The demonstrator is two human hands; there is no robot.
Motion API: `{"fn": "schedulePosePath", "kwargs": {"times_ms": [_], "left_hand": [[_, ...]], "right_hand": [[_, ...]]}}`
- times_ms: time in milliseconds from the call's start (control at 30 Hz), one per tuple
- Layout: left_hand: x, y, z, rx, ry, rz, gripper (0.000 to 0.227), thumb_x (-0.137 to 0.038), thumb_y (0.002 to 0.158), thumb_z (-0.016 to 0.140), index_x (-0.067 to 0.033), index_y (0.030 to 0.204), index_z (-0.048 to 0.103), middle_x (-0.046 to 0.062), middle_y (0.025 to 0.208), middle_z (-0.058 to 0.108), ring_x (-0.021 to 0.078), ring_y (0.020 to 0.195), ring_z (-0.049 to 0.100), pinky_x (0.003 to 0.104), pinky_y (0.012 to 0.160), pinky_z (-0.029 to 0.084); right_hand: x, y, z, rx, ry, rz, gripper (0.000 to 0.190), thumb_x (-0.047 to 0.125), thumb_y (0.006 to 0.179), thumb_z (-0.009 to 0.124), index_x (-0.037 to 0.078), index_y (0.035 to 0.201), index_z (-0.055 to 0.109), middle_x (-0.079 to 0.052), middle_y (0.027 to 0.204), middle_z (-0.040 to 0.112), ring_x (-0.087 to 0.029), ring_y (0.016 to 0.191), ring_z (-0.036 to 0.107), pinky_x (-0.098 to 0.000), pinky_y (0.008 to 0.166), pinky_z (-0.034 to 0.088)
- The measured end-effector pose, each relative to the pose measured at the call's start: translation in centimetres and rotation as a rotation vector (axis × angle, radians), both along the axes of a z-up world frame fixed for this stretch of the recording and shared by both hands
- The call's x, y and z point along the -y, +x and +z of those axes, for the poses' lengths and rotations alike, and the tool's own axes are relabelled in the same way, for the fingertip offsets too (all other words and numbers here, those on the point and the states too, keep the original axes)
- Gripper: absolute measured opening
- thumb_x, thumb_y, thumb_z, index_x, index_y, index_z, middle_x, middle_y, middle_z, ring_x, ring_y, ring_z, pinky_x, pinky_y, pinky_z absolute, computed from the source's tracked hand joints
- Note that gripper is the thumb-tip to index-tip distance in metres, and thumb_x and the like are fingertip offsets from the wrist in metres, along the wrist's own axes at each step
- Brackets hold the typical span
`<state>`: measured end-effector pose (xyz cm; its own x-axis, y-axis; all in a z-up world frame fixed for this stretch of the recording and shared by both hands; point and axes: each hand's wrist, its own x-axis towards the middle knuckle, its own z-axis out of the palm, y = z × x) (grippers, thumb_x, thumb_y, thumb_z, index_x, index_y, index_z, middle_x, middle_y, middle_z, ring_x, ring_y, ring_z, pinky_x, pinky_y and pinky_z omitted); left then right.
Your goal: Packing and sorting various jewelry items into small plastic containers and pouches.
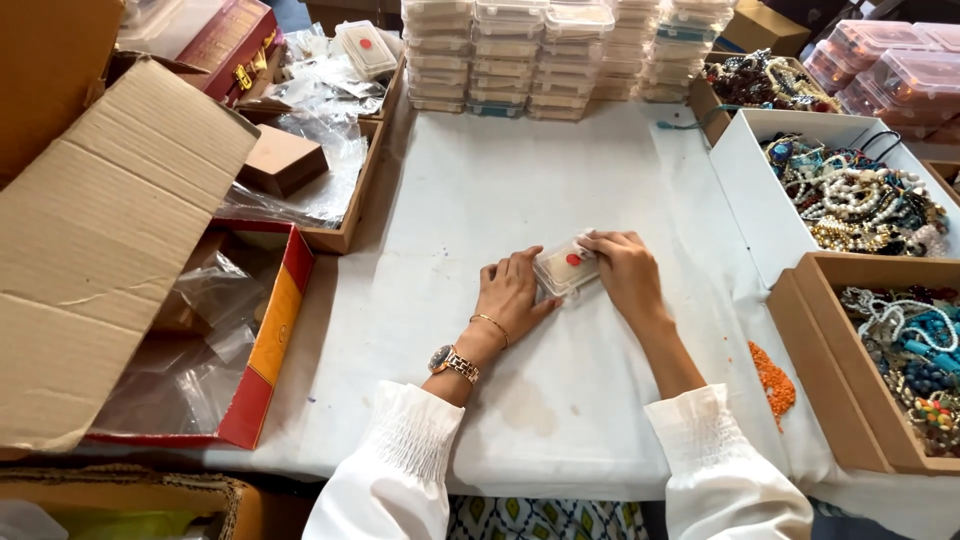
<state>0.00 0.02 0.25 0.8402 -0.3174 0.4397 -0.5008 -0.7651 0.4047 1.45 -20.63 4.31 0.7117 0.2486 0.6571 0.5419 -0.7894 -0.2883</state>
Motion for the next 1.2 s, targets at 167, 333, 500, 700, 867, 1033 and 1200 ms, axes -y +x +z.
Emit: {"fn": "schedulePosePath", "kwargs": {"times_ms": [167, 333, 500, 700, 867, 1033, 1200], "left_hand": [[0.0, 0.2, -0.4, -0.005, 0.014, 0.002, 0.091, -0.053, 0.082, 0.076, -0.0065, 0.15, 0.037, 0.012, 0.128, 0.055, 0.0263, 0.12, 0.054, 0.047, 0.101, 0.036], [0.2, 0.9, -2.0, 0.024, 0.044, 0.011, 0.086, -0.044, 0.083, 0.075, -0.0087, 0.152, 0.038, 0.01, 0.131, 0.056, 0.024, 0.123, 0.055, 0.046, 0.103, 0.036], [0.1, 0.2, -0.5, 0.004, -0.029, 0.003, 0.089, -0.05, 0.08, 0.077, -0.0099, 0.15, 0.039, 0.01, 0.131, 0.056, 0.0254, 0.122, 0.054, 0.047, 0.103, 0.035], [0.0, 0.1, -0.4, -0.018, 0.004, 0.023, 0.091, -0.053, 0.081, 0.077, -0.0084, 0.151, 0.038, 0.011, 0.13, 0.055, 0.0254, 0.12, 0.054, 0.046, 0.103, 0.036], [0.3, 1.1, -2.4, 0.029, 0.019, 0.02, 0.088, -0.049, 0.082, 0.075, -0.0085, 0.151, 0.039, 0.009, 0.131, 0.056, 0.0239, 0.121, 0.055, 0.046, 0.1, 0.037], [0.1, 0.7, -1.5, 0.055, 0.031, 0.021, 0.086, -0.05, 0.084, 0.074, -0.0087, 0.151, 0.04, 0.009, 0.132, 0.056, 0.0239, 0.123, 0.055, 0.046, 0.102, 0.037], [0.1, 0.3, -0.5, -0.009, 0.007, 0.019, 0.091, -0.055, 0.082, 0.074, -0.0076, 0.151, 0.038, 0.011, 0.129, 0.055, 0.0253, 0.121, 0.055, 0.046, 0.102, 0.036]], "right_hand": [[-1.7, -2.1, 0.8, -0.072, -0.093, -0.056, 0.014, 0.007, 0.083, 0.075, 0.008, 0.096, 0.079, -0.005, 0.104, 0.076, -0.027, 0.101, 0.067, -0.0392, 0.086, 0.057], [-4.2, -3.3, 1.3, -0.037, -0.067, 0.184, 0.021, 0.002, 0.079, 0.073, 0.007, 0.098, 0.078, -0.005, 0.105, 0.076, -0.027, 0.103, 0.068, -0.0374, 0.088, 0.056], [-1.5, -0.3, -0.1, -0.033, -0.004, 0.191, 0.029, 0.0, 0.083, 0.07, 0.009, 0.109, 0.079, -0.006, 0.115, 0.075, -0.026, 0.106, 0.068, -0.0368, 0.094, 0.056], [-0.7, -1.1, 0.4, -0.017, -0.015, -0.046, 0.029, -0.001, 0.087, 0.068, 0.011, 0.11, 0.08, -0.005, 0.116, 0.076, -0.028, 0.106, 0.067, -0.0382, 0.091, 0.056], [-3.6, -3.6, 1.3, -0.063, -0.098, 0.094, 0.021, 0.006, 0.082, 0.073, 0.011, 0.1, 0.079, -0.004, 0.107, 0.076, -0.025, 0.105, 0.069, -0.0378, 0.089, 0.056], [-2.3, -1.3, 0.4, -0.053, -0.061, 0.16, 0.028, 0.003, 0.084, 0.071, 0.011, 0.109, 0.079, -0.005, 0.115, 0.075, -0.026, 0.106, 0.067, -0.0377, 0.091, 0.056], [0.2, -0.2, 0.2, -0.023, -0.046, -0.043, 0.033, -0.002, 0.086, 0.067, 0.013, 0.113, 0.08, -0.005, 0.121, 0.075, -0.027, 0.106, 0.066, -0.0375, 0.092, 0.056]]}}
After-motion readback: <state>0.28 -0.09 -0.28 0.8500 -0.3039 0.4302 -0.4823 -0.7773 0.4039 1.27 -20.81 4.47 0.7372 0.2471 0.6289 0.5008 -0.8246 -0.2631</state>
